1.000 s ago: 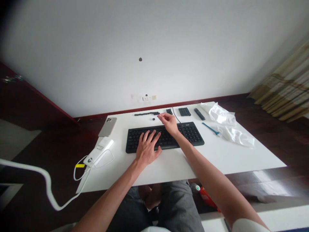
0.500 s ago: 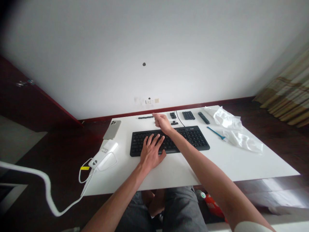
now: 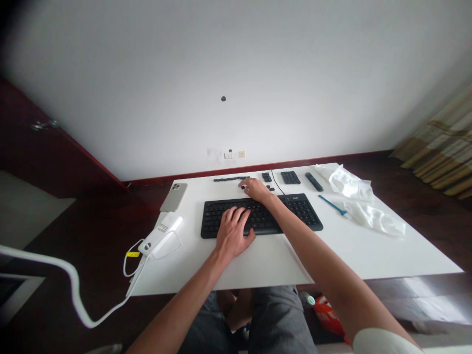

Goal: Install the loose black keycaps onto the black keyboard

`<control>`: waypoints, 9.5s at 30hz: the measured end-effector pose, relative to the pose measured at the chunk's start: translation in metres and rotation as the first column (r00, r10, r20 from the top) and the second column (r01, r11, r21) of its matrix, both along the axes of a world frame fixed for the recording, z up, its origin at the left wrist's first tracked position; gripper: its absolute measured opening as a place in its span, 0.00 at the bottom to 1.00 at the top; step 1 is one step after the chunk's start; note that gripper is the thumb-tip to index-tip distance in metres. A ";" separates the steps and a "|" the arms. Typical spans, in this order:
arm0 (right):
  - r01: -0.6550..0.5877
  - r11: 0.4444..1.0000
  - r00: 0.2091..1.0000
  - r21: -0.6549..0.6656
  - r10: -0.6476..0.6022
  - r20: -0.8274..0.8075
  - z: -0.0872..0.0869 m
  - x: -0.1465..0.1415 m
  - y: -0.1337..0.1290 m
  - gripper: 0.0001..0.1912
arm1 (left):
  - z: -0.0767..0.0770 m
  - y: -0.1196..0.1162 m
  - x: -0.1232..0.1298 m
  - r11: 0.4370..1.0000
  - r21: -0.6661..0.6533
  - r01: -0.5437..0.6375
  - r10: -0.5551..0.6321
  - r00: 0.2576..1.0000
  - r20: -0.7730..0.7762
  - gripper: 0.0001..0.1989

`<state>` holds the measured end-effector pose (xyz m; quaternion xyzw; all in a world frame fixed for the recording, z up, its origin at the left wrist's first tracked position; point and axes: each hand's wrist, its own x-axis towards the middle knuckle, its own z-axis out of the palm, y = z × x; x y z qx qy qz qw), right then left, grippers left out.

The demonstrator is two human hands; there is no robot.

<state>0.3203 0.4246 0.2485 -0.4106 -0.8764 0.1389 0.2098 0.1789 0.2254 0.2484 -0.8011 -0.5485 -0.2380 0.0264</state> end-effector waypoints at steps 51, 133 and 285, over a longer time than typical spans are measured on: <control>-0.113 0.976 0.962 -0.184 0.061 -0.264 0.011 0.050 -0.073 0.07 | 0.001 0.001 0.003 0.999 -0.036 0.004 -0.003 1.000 0.027 0.23; 0.326 0.943 0.892 0.069 -0.283 -0.351 -0.004 0.033 -0.028 0.14 | -0.013 0.116 -0.117 0.870 -0.239 -0.431 0.490 0.811 0.319 0.16; -0.021 0.982 0.950 -0.190 -0.040 -0.310 0.013 0.061 -0.084 0.08 | -0.023 0.123 -0.119 0.871 -0.271 -0.410 0.488 0.789 0.373 0.17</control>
